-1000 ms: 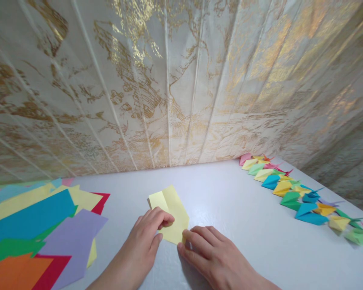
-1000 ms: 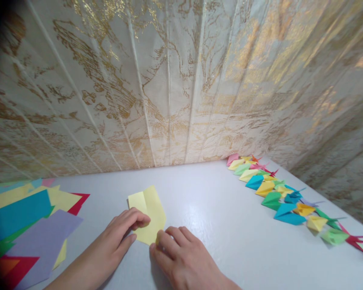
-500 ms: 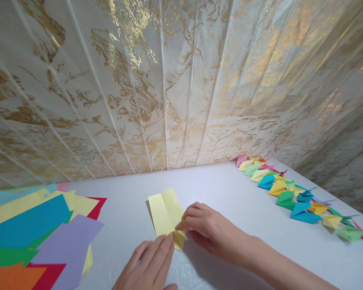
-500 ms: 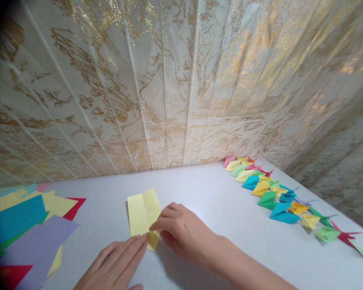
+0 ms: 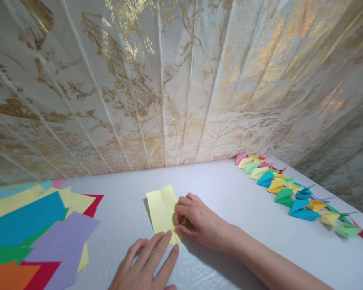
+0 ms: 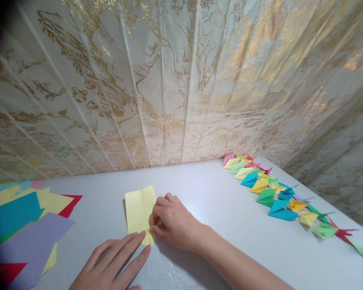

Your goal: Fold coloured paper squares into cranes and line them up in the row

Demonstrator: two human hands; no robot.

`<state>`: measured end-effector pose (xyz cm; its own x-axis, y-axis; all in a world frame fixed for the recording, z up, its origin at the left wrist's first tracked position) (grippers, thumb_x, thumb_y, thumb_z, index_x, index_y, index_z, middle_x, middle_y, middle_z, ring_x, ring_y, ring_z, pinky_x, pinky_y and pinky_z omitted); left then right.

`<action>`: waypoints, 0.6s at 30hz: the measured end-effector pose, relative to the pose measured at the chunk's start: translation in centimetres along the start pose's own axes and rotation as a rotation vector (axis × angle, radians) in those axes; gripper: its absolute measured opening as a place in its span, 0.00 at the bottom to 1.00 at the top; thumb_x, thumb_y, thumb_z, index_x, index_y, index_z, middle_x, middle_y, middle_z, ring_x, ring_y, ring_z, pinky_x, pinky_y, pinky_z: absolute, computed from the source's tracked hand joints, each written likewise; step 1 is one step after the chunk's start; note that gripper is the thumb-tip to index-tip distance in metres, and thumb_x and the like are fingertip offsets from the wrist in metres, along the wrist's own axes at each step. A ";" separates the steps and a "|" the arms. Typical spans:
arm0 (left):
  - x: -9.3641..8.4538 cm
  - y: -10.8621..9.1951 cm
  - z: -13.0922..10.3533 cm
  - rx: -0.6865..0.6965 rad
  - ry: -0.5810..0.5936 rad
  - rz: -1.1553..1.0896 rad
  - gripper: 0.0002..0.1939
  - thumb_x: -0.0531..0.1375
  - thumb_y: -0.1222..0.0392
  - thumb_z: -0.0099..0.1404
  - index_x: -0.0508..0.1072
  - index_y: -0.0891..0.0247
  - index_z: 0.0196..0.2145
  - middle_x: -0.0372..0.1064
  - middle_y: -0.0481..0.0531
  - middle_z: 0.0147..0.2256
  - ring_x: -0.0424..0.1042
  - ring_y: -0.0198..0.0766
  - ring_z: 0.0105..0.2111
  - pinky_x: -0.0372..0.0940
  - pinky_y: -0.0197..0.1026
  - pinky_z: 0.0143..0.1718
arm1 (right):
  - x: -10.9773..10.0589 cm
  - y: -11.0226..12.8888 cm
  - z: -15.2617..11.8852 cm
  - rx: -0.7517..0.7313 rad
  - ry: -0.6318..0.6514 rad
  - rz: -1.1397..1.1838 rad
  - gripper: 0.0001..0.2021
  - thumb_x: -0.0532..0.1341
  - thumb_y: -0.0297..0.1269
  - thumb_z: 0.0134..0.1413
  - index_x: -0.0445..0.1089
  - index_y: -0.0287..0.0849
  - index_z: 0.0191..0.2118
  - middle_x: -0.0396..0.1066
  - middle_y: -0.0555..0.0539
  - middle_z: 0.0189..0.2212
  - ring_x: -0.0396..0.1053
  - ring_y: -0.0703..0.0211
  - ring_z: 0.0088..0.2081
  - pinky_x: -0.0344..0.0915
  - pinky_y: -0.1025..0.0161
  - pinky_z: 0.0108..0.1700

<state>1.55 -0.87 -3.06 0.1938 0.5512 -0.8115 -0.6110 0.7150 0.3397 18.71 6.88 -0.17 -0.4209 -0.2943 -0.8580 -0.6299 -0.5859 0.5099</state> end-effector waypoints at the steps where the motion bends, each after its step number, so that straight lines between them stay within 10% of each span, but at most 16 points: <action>1: 0.0 0.0 0.0 0.001 -0.003 0.001 0.18 0.50 0.47 0.75 0.76 0.55 0.49 0.78 0.49 0.48 0.70 0.41 0.49 0.56 0.45 0.47 | 0.0 0.0 0.0 0.003 -0.003 -0.001 0.06 0.68 0.26 0.53 0.70 0.39 0.32 0.69 0.48 0.35 0.62 0.57 0.39 0.59 0.59 0.46; 18: 0.7 -0.1 -0.5 -0.051 0.109 -0.062 0.20 0.53 0.43 0.72 0.72 0.51 0.55 0.76 0.48 0.51 0.70 0.40 0.50 0.54 0.47 0.50 | -0.1 0.1 -0.2 0.020 -0.023 0.048 0.07 0.68 0.25 0.53 0.68 0.40 0.31 0.69 0.48 0.35 0.61 0.56 0.40 0.59 0.58 0.47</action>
<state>1.38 -0.82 -3.87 0.1492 0.4545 -0.8782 -0.6392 0.7219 0.2650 18.79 6.73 -0.07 -0.4662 -0.3041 -0.8308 -0.6212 -0.5560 0.5522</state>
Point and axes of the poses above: each hand's wrist, its own z-axis towards the middle knuckle, its own x-axis out of the palm, y = z × x, the point moved 3 cm from there along z, towards the middle knuckle
